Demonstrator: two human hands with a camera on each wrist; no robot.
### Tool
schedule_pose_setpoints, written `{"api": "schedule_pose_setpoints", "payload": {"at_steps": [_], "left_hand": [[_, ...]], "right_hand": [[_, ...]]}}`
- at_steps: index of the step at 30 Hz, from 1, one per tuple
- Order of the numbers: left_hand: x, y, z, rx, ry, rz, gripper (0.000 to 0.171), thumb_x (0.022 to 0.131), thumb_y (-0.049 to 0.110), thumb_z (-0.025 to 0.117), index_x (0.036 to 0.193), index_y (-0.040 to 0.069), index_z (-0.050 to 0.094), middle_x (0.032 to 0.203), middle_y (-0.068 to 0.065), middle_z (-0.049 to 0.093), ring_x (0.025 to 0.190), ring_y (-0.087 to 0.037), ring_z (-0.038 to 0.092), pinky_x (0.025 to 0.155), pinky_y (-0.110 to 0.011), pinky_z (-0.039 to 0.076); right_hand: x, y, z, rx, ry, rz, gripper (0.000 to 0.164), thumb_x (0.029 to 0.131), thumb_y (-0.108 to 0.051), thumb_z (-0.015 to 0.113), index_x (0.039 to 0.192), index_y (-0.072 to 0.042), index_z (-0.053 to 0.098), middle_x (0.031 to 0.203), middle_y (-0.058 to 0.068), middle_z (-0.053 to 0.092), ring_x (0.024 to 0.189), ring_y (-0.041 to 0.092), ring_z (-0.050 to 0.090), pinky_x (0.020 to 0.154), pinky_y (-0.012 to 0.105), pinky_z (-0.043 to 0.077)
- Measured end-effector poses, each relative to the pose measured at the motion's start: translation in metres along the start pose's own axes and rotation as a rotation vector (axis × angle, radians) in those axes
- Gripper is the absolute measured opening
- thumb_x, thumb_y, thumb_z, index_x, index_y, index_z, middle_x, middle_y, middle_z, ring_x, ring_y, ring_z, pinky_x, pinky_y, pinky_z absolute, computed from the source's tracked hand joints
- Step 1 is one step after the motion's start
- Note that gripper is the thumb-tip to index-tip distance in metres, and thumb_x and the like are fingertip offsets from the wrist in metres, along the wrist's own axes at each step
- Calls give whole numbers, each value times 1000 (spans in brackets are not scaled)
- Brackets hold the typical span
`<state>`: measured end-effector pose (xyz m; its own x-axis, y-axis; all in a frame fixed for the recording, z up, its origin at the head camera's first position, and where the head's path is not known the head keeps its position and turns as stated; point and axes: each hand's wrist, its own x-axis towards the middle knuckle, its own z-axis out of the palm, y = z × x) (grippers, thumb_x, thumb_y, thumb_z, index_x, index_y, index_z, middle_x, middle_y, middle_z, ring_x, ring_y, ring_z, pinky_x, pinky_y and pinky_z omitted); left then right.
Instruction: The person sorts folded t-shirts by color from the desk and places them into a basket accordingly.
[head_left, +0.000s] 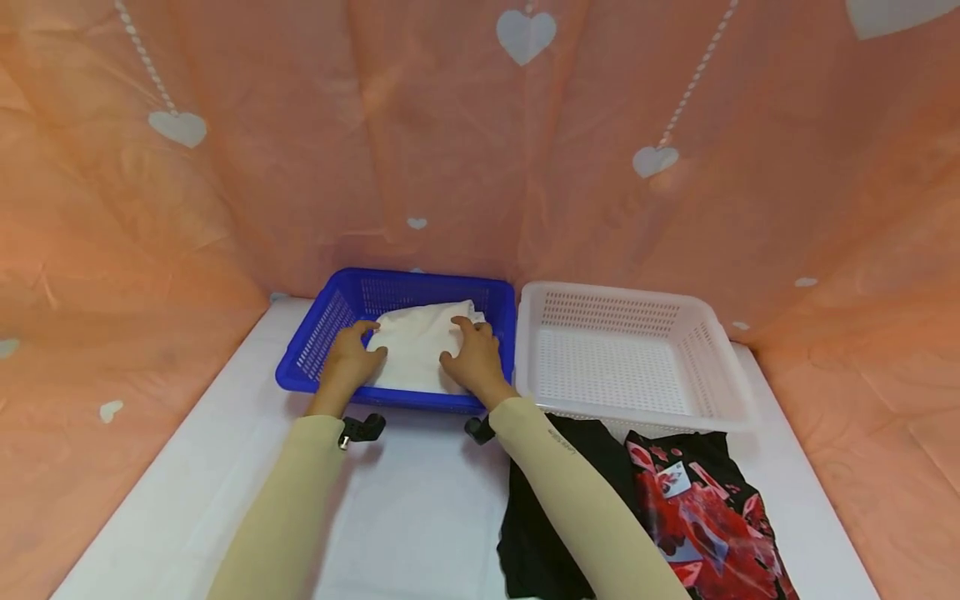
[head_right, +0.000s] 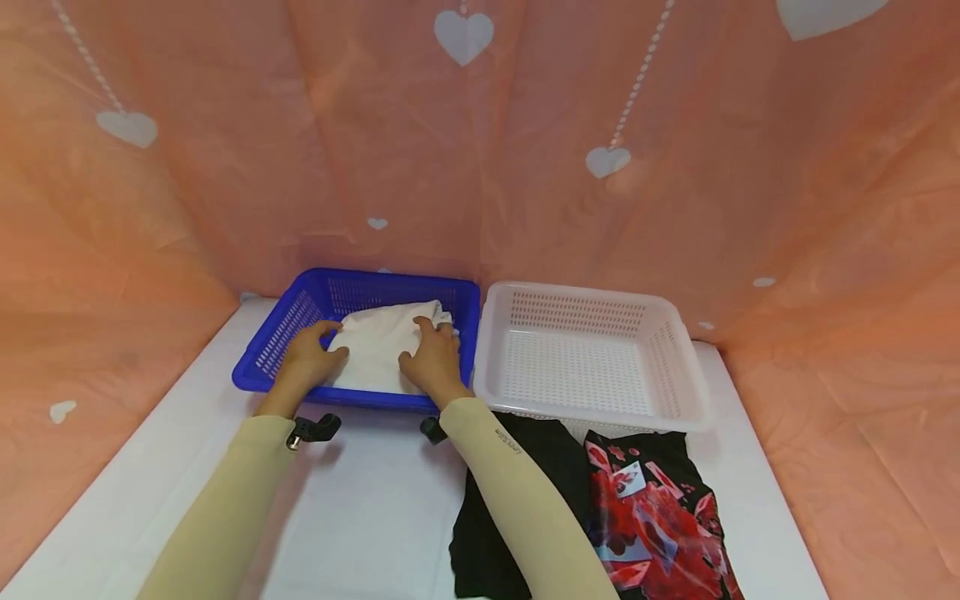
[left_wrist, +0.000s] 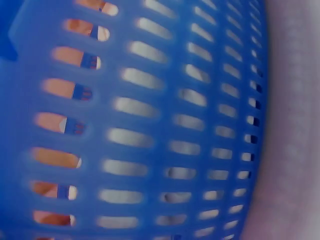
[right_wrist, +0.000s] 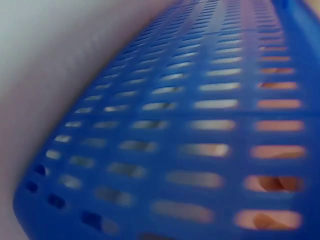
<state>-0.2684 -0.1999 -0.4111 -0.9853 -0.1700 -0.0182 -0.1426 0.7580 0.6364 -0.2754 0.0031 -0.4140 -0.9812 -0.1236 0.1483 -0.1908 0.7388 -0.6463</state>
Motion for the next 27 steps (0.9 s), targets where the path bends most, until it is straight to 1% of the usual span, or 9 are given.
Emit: {"api": "schedule_pose_setpoints", "payload": {"at_steps": [1, 3, 5, 7, 11, 15, 18, 24, 27], "left_hand": [[-1, 0, 1, -26, 42, 11, 45, 81, 26, 56, 124, 18, 46, 126, -16, 42, 114, -35, 41, 91, -50, 35], [-2, -1, 2, -82, 118, 54, 43, 80, 26, 57, 122, 17, 49, 121, -13, 47, 109, -32, 46, 88, -47, 38], [-3, -1, 2, -133, 176, 99, 41, 80, 25, 58, 120, 16, 50, 118, -11, 51, 105, -31, 49, 86, -45, 40], [-4, 0, 1, -165, 210, 129, 40, 80, 25, 59, 118, 17, 51, 117, -10, 52, 102, -30, 52, 83, -44, 42], [-11, 8, -5, -182, 225, 179, 41, 79, 28, 60, 118, 18, 51, 117, -8, 53, 102, -30, 53, 82, -44, 43], [-19, 22, -10, -185, 205, 238, 43, 79, 32, 60, 119, 20, 51, 117, -7, 53, 104, -30, 53, 82, -44, 43], [-28, 36, -10, -188, 164, 282, 46, 79, 33, 60, 121, 20, 49, 117, -8, 53, 104, -31, 51, 81, -45, 43], [-47, 57, -3, -159, 67, 378, 50, 78, 35, 61, 123, 21, 46, 116, -7, 52, 101, -31, 52, 79, -43, 44], [-57, 64, 2, -182, 33, 410, 49, 77, 33, 63, 123, 25, 46, 115, -7, 53, 98, -30, 54, 77, -41, 46]], "right_hand": [[-2, -1, -2, -10, 8, -15, 57, 71, -27, 61, 125, -24, 43, 119, 18, 42, 101, 36, 44, 80, 43, 41], [-7, -2, -8, -20, 7, -40, 58, 72, -30, 61, 126, -26, 41, 120, 15, 42, 101, 35, 44, 80, 43, 42], [-12, -3, -17, -5, 1, -81, 58, 72, -30, 60, 127, -26, 40, 119, 14, 43, 102, 34, 44, 79, 43, 42], [-17, -3, -26, 24, 4, -132, 58, 73, -31, 60, 128, -24, 40, 119, 13, 44, 103, 32, 45, 80, 43, 43], [-27, -1, -44, 91, 13, -198, 58, 74, -30, 61, 128, -23, 41, 119, 14, 45, 105, 29, 47, 81, 43, 44], [-35, 2, -57, 107, 33, -220, 59, 73, -30, 62, 127, -23, 41, 117, 11, 46, 101, 26, 49, 80, 40, 45], [-40, 5, -65, 104, 41, -230, 59, 73, -30, 63, 127, -22, 42, 114, 8, 47, 98, 23, 50, 79, 37, 45], [-48, 9, -80, 102, 46, -254, 57, 73, -30, 63, 126, -24, 42, 114, 6, 49, 98, 22, 52, 81, 37, 45], [-54, 12, -88, 95, 52, -285, 56, 73, -30, 63, 125, -22, 44, 113, 7, 51, 98, 22, 52, 81, 37, 45]]}}
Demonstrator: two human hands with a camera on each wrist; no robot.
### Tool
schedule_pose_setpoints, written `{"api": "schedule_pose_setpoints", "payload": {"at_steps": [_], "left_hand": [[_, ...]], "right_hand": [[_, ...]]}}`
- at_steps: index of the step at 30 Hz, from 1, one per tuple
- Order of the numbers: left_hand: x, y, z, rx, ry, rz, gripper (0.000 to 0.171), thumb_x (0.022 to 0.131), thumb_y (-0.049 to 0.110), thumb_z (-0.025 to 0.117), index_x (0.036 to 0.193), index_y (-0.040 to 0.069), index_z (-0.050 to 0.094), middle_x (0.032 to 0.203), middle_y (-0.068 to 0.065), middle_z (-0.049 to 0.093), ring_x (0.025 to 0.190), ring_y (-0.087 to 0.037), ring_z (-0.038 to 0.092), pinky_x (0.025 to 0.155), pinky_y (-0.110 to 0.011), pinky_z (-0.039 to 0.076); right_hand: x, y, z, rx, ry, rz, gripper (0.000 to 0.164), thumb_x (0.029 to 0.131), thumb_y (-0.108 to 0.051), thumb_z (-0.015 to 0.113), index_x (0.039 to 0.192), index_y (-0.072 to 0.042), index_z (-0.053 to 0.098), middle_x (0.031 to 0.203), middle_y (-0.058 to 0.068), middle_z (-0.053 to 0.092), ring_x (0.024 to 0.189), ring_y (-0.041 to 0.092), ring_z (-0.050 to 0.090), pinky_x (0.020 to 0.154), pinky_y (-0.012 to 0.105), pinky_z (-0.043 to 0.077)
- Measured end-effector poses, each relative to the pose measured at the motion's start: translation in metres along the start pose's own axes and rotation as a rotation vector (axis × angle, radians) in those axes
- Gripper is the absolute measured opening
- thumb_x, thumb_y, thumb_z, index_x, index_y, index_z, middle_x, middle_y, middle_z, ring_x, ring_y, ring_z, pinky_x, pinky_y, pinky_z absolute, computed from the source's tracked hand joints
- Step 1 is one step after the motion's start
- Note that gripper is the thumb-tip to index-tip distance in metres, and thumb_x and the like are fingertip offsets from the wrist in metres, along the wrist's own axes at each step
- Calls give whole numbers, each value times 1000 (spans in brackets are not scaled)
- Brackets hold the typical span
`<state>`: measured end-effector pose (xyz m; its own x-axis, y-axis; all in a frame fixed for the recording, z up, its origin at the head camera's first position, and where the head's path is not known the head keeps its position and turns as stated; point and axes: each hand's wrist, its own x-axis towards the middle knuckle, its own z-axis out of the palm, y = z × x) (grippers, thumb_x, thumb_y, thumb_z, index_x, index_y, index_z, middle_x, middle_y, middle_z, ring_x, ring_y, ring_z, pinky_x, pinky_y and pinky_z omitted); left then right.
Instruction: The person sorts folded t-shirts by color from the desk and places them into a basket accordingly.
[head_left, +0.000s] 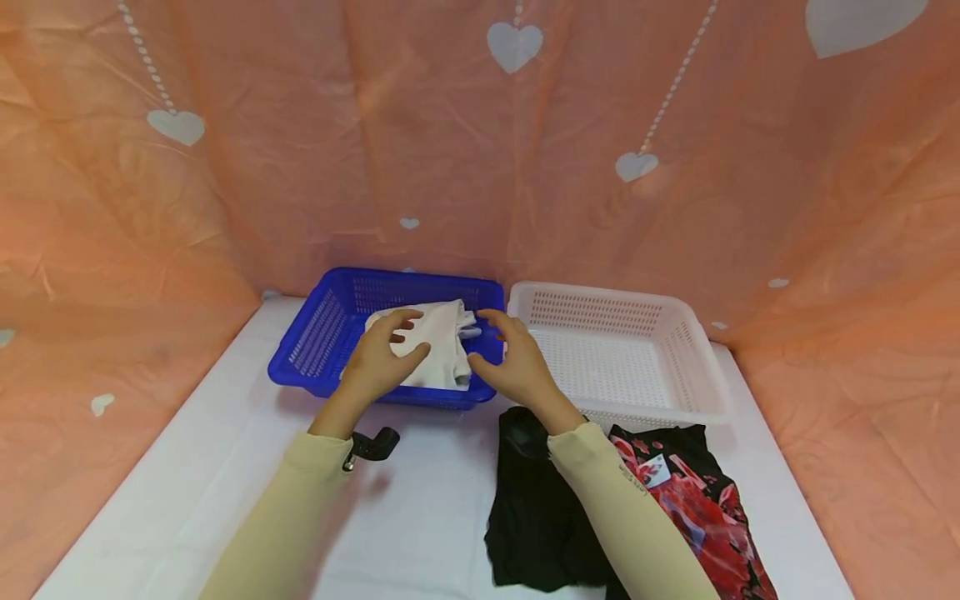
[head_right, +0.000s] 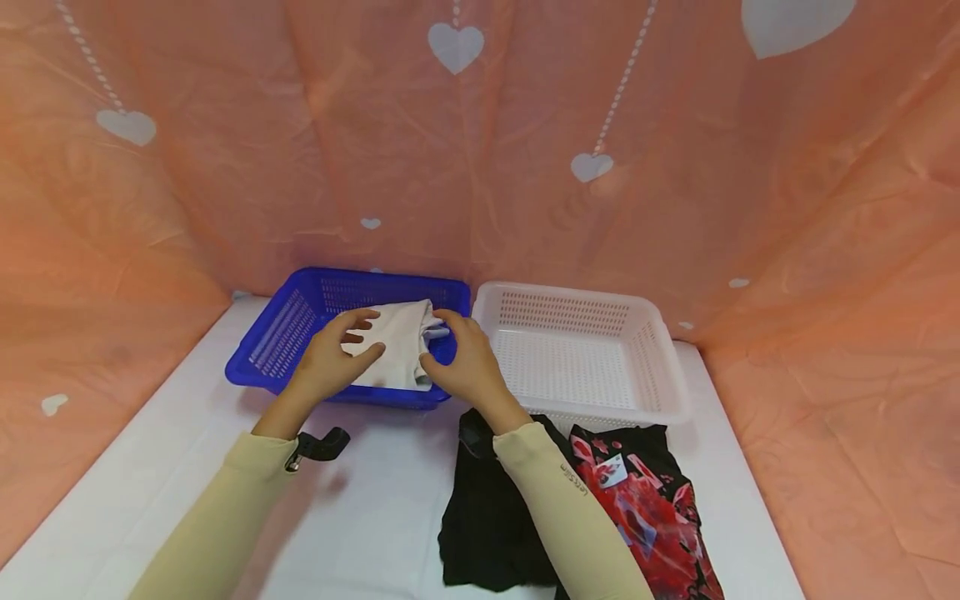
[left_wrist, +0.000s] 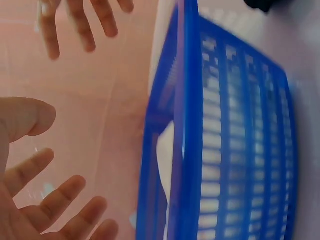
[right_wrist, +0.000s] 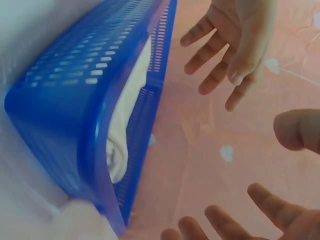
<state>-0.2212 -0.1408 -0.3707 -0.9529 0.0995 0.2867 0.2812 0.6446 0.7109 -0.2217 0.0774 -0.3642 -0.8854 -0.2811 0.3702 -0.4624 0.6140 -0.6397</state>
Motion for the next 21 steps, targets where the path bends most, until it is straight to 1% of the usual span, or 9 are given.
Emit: {"api": "schedule_pose_setpoints", "payload": {"at_steps": [4, 6, 11, 13, 16, 19, 21], "left_hand": [[-11, 15, 8, -60, -35, 5, 54, 77, 34, 63, 126, 31, 40, 114, -5, 53, 93, -27, 57, 73, -38, 48], [-16, 23, 12, -89, -49, 24, 56, 77, 33, 63, 127, 32, 37, 113, -6, 54, 91, -25, 58, 72, -37, 49], [-27, 33, 24, -171, -85, 57, 54, 75, 29, 66, 123, 32, 41, 108, -7, 57, 84, -22, 60, 67, -31, 50], [-32, 36, 28, -217, -114, 43, 52, 75, 29, 67, 121, 35, 43, 107, -5, 58, 82, -18, 61, 63, -28, 50], [-41, 38, 34, -271, -172, 18, 51, 75, 29, 67, 119, 39, 43, 106, -1, 57, 81, -14, 62, 62, -26, 50], [-49, 42, 39, -276, -214, -7, 49, 75, 29, 67, 117, 41, 43, 107, 1, 57, 81, -12, 61, 63, -26, 50], [-55, 44, 43, -262, -236, -11, 49, 75, 30, 67, 117, 39, 44, 109, 1, 57, 82, -12, 60, 66, -26, 50]], "right_hand": [[-13, 0, -15, 9, -27, -21, 56, 74, -32, 63, 125, -21, 44, 119, 4, 48, 103, 20, 49, 81, 37, 45], [-20, 1, -23, 11, -39, -25, 56, 75, -32, 63, 126, -22, 43, 122, 1, 47, 105, 19, 47, 80, 36, 45], [-39, 9, -42, -20, -34, -28, 56, 74, -31, 65, 125, -24, 44, 118, 1, 49, 101, 19, 48, 73, 35, 46], [-48, 13, -51, -23, -39, -16, 56, 74, -30, 66, 125, -26, 44, 117, 0, 49, 99, 18, 49, 72, 34, 45], [-63, 19, -64, -27, -67, -2, 54, 74, -31, 66, 124, -28, 45, 119, -4, 49, 99, 16, 50, 74, 34, 45], [-76, 23, -77, -35, -103, -7, 51, 75, -33, 65, 122, -27, 46, 118, -6, 50, 98, 16, 52, 74, 35, 46], [-84, 25, -85, -47, -125, -3, 48, 76, -35, 64, 121, -28, 47, 117, -8, 51, 96, 15, 53, 74, 35, 47]]}}
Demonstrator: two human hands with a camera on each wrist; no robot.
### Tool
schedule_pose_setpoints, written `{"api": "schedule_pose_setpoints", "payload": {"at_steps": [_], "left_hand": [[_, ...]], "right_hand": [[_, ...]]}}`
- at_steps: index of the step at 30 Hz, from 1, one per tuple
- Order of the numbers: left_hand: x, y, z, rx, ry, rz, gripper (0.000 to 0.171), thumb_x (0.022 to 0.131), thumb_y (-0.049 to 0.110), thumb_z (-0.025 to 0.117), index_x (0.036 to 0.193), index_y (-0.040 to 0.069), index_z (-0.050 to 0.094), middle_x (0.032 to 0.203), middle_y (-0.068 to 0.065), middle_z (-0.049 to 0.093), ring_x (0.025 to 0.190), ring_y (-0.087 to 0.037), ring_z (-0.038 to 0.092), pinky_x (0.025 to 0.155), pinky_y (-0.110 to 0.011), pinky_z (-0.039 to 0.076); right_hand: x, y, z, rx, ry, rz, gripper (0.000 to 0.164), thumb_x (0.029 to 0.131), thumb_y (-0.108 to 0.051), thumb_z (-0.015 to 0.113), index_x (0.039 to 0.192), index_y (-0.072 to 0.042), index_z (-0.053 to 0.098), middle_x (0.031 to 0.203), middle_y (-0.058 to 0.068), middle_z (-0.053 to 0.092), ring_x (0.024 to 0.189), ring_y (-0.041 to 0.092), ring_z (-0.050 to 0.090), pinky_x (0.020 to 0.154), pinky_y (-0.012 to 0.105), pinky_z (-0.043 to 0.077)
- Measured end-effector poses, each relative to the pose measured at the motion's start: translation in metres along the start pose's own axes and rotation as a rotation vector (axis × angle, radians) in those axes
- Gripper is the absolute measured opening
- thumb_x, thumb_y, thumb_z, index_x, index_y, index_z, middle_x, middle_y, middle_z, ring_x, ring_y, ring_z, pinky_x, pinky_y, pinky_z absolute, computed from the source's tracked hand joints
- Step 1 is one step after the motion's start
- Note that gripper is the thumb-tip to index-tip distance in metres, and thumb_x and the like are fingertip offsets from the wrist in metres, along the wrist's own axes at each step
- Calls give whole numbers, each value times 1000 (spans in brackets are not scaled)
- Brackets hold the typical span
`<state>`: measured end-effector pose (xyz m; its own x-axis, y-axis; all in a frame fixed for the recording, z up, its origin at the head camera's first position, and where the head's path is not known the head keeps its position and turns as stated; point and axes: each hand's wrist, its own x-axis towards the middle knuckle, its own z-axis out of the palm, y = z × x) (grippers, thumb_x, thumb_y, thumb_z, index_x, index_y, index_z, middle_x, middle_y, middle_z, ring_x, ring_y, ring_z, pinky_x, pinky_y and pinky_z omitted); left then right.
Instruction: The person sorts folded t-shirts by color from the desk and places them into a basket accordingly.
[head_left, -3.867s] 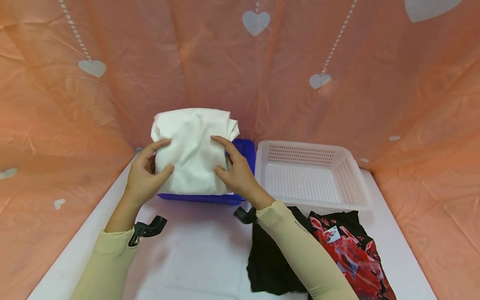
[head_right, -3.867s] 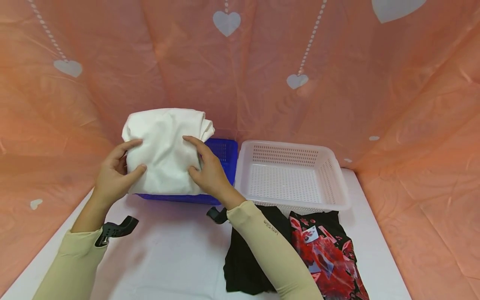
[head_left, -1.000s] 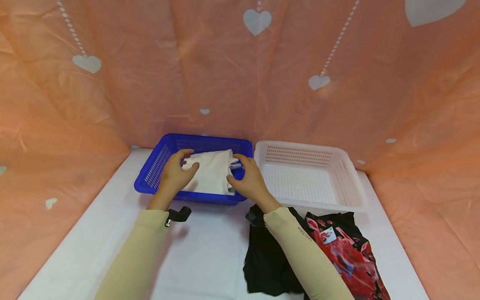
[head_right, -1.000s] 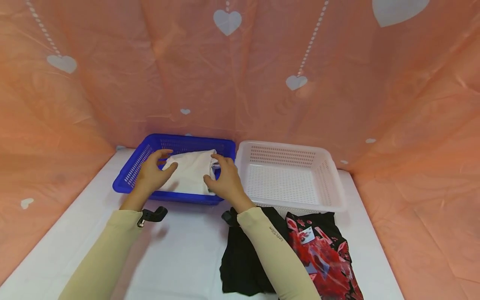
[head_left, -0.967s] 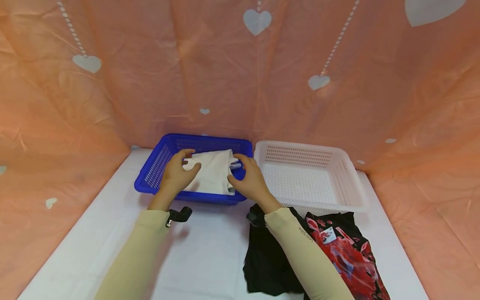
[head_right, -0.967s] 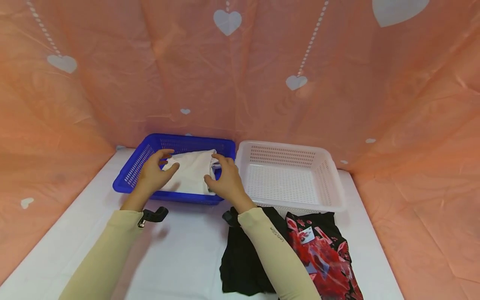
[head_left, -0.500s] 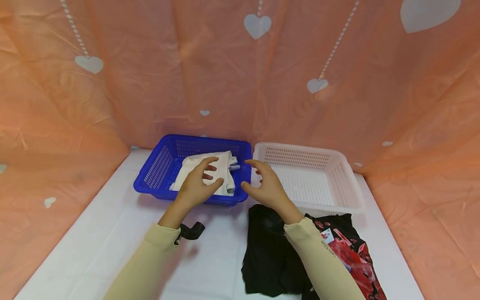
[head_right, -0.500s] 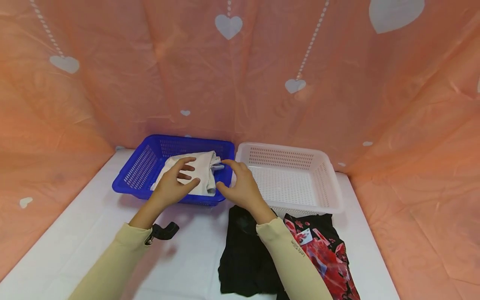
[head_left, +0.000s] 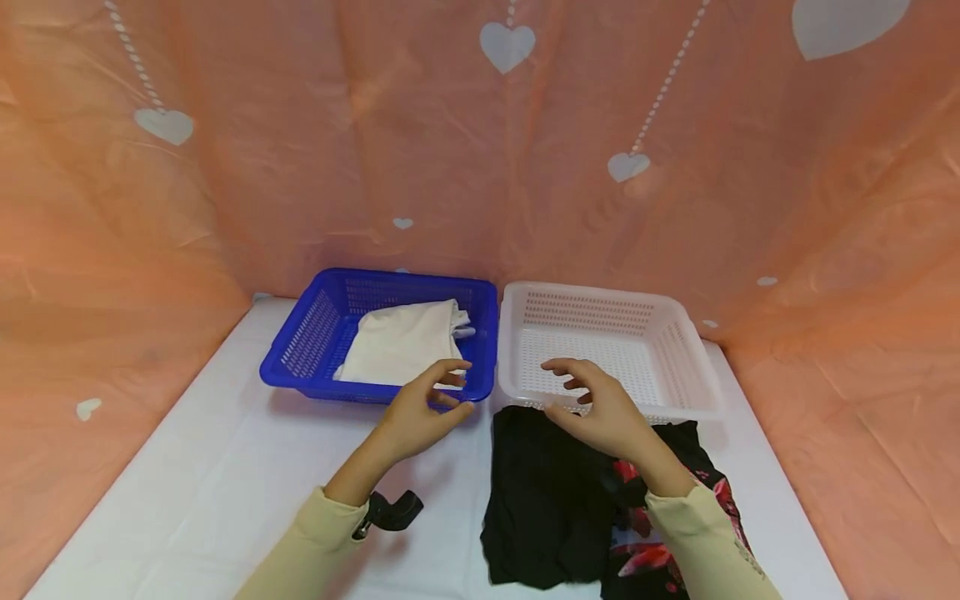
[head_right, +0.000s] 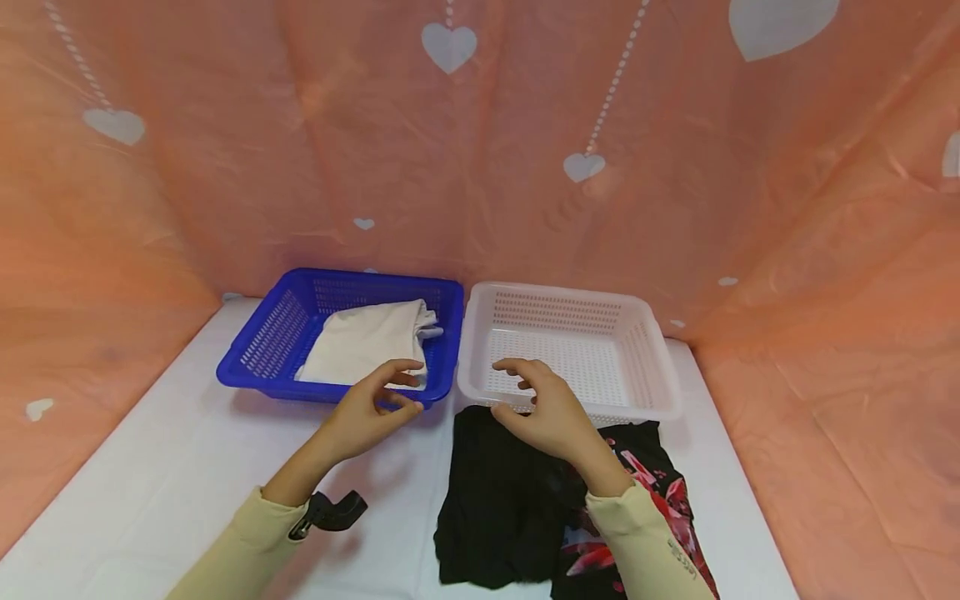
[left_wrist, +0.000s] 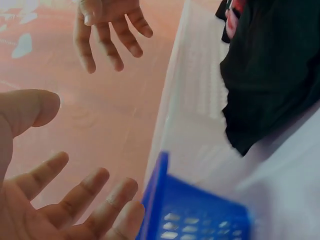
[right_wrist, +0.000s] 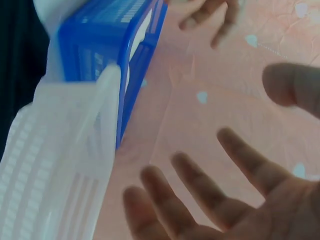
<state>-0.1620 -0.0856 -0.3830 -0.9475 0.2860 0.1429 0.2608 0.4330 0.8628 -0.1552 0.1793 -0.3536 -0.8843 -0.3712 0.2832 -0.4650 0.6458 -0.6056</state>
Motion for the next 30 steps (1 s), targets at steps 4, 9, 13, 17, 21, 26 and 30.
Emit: {"api": "schedule_pose_setpoints", "payload": {"at_steps": [4, 9, 13, 17, 21, 26, 30], "left_hand": [[-6, -3, 11, 35, -41, -14, 49, 75, 33, 67, 119, 35, 45, 109, 2, 56, 86, -15, 60, 68, -27, 49], [-9, -11, 24, 30, -84, -44, 51, 75, 38, 66, 120, 31, 45, 109, 6, 56, 88, -16, 59, 67, -26, 48], [-13, -18, 32, 6, -100, -54, 49, 75, 36, 66, 119, 32, 45, 107, 2, 57, 84, -13, 59, 69, -26, 48], [-15, -26, 39, -46, -127, -50, 49, 75, 33, 66, 119, 27, 46, 108, -8, 58, 82, -15, 60, 71, -27, 48], [-17, -35, 47, -45, -174, -98, 53, 75, 37, 66, 122, 23, 44, 108, -11, 58, 85, -18, 60, 71, -32, 48], [-19, -45, 57, -78, -260, -194, 60, 74, 39, 66, 125, 19, 41, 110, -12, 56, 90, -20, 59, 71, -33, 47], [-20, -53, 65, -97, -331, -243, 64, 73, 40, 66, 126, 17, 39, 109, -11, 55, 86, -19, 58, 70, -33, 46]], "right_hand": [[-14, 5, -11, -5, -58, 36, 46, 77, -37, 63, 120, -29, 47, 117, -10, 51, 94, 16, 54, 75, 36, 47], [-34, 18, -14, -53, -97, 76, 48, 77, -39, 63, 121, -28, 47, 118, -6, 51, 92, 13, 54, 75, 36, 47], [-45, 29, -9, -102, -97, 90, 51, 76, -40, 64, 122, -27, 46, 114, -2, 52, 89, 14, 54, 73, 35, 46], [-53, 39, -3, -103, -97, 116, 53, 74, -38, 66, 122, -25, 47, 114, 4, 54, 92, 21, 56, 71, 36, 46], [-63, 49, 1, -93, -126, 170, 55, 74, -38, 66, 123, -24, 46, 108, 7, 57, 87, 20, 57, 68, 34, 46], [-73, 62, 8, -28, -206, 260, 58, 75, -38, 66, 125, -22, 43, 105, 6, 56, 83, 16, 55, 68, 32, 46], [-77, 69, 16, 17, -258, 328, 61, 74, -38, 67, 127, -23, 41, 114, 6, 53, 93, 19, 55, 74, 35, 46]]}}
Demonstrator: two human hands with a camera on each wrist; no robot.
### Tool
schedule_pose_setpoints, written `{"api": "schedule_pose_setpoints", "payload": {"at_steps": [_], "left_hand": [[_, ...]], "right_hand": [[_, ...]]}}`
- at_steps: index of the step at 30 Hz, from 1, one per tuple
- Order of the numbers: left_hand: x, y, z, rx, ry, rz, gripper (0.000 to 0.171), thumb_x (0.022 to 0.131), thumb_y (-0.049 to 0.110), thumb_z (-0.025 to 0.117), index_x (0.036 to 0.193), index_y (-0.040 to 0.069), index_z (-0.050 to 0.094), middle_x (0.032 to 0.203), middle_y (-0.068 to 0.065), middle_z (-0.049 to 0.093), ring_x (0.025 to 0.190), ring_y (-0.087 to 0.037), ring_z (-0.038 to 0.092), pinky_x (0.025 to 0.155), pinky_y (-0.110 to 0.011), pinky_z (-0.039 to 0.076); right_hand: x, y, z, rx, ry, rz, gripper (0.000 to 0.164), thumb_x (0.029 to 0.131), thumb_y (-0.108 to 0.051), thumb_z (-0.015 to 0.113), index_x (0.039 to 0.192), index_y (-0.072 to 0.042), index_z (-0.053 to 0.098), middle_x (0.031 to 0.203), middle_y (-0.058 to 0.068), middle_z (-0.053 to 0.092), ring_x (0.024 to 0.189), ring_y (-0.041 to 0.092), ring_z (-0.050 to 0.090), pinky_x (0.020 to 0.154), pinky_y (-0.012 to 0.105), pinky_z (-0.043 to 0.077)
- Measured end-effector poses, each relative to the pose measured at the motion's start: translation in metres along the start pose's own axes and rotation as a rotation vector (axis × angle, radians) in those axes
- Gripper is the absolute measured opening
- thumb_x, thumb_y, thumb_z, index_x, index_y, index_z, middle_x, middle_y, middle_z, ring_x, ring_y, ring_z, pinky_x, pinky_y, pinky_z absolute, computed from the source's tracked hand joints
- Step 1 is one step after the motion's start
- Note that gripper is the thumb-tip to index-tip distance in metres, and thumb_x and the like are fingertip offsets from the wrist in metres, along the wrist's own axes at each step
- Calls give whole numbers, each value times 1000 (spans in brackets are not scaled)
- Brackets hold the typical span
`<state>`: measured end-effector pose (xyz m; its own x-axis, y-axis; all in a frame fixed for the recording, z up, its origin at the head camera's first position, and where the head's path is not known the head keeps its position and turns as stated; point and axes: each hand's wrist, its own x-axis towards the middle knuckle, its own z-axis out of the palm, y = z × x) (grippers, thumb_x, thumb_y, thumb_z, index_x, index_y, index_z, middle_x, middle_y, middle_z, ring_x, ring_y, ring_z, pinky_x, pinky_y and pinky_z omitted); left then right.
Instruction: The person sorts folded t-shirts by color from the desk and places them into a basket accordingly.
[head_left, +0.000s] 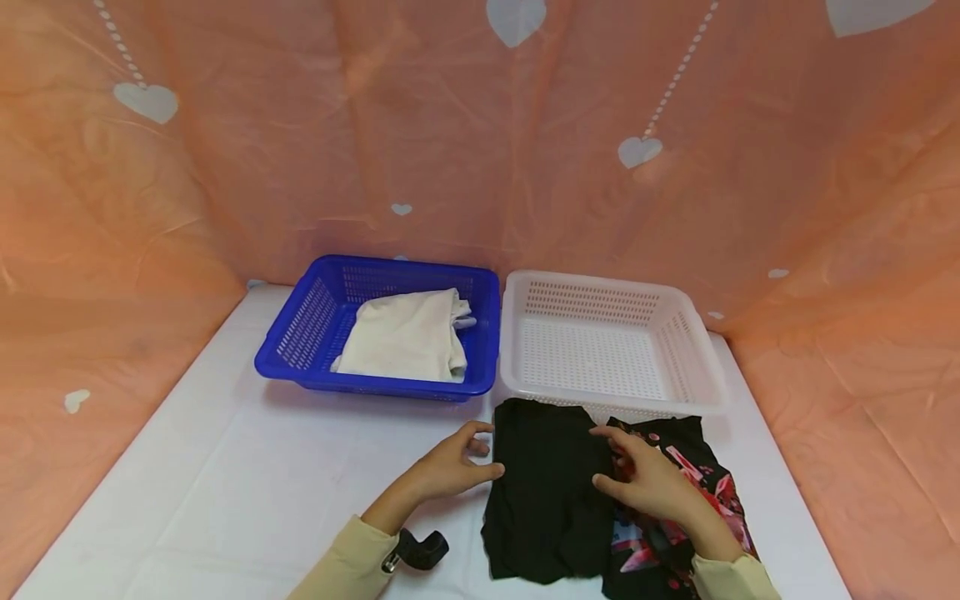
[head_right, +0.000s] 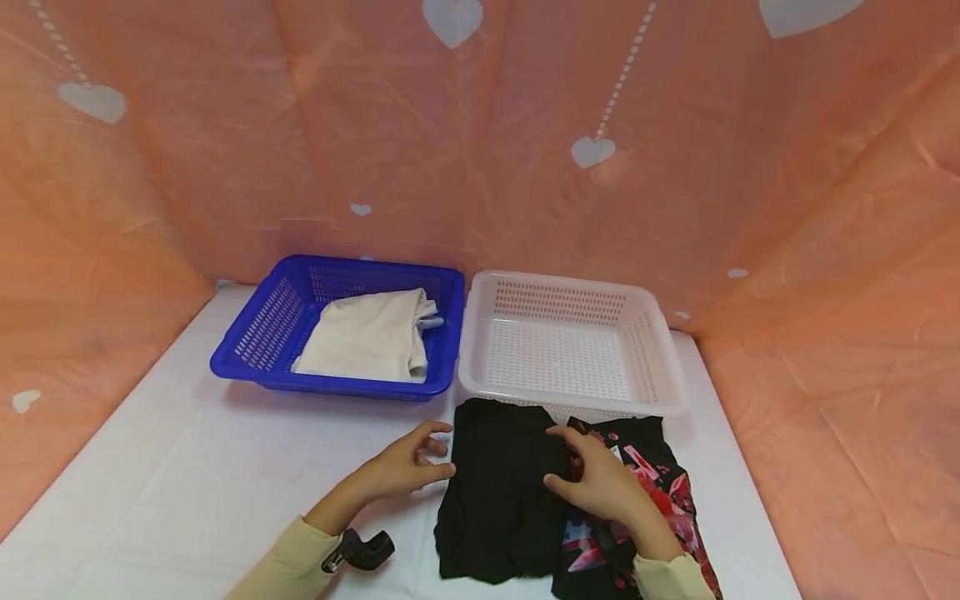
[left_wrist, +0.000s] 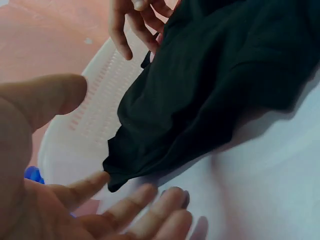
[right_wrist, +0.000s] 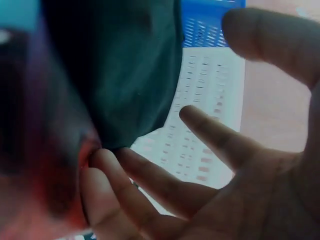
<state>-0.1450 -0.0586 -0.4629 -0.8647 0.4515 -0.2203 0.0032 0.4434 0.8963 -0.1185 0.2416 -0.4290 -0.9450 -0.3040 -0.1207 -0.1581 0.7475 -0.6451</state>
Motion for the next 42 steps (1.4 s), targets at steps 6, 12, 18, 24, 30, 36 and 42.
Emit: {"api": "schedule_pose_setpoints", "payload": {"at_steps": [6, 12, 18, 24, 30, 36, 42], "left_hand": [[2, -3, 10, 6, -25, 0, 66, 74, 38, 66, 127, 12, 37, 112, -12, 54, 91, -19, 57, 79, -38, 43], [5, -3, 20, -110, -44, 8, 66, 74, 27, 67, 128, 7, 34, 111, -15, 53, 73, -16, 61, 65, -29, 48], [9, -5, 29, -72, 21, 16, 66, 72, 31, 69, 126, 10, 37, 105, -13, 56, 78, -14, 59, 75, -33, 45], [13, -7, 35, -104, 17, 3, 67, 72, 31, 69, 128, 10, 37, 105, -13, 55, 80, -16, 60, 75, -32, 46], [12, -5, 38, -100, 5, 4, 67, 71, 30, 70, 128, 13, 37, 119, -18, 49, 107, -27, 49, 88, -44, 40], [9, -3, 44, -32, 37, 70, 70, 68, 24, 72, 127, 17, 35, 122, -16, 48, 109, -27, 48, 87, -44, 40], [7, -3, 45, -69, 49, 56, 69, 67, 22, 73, 126, 21, 37, 121, -14, 48, 106, -26, 48, 86, -44, 40]], "right_hand": [[1, 6, 9, -62, -54, -38, 66, 72, -37, 68, 129, -19, 38, 106, 3, 54, 82, 12, 52, 69, 28, 43], [3, 11, 17, -144, -11, -53, 69, 67, -38, 72, 126, -20, 41, 115, 5, 52, 100, 19, 50, 82, 42, 41], [7, 14, 19, -97, -24, -50, 69, 65, -35, 74, 124, -20, 43, 107, 0, 53, 87, 13, 51, 75, 32, 43], [12, 15, 19, -34, -93, -24, 69, 65, -34, 75, 123, -21, 40, 91, 1, 54, 73, 12, 50, 63, 27, 41], [14, 13, 23, 92, -132, -46, 68, 65, -33, 74, 123, -25, 39, 114, 4, 48, 95, 18, 50, 77, 37, 42], [13, 11, 25, 108, -137, -66, 66, 68, -30, 73, 124, -28, 38, 112, 5, 51, 90, 17, 52, 71, 32, 43], [11, 7, 24, 99, -117, -72, 67, 68, -28, 73, 125, -29, 37, 112, 3, 52, 92, 16, 53, 73, 31, 44]]}}
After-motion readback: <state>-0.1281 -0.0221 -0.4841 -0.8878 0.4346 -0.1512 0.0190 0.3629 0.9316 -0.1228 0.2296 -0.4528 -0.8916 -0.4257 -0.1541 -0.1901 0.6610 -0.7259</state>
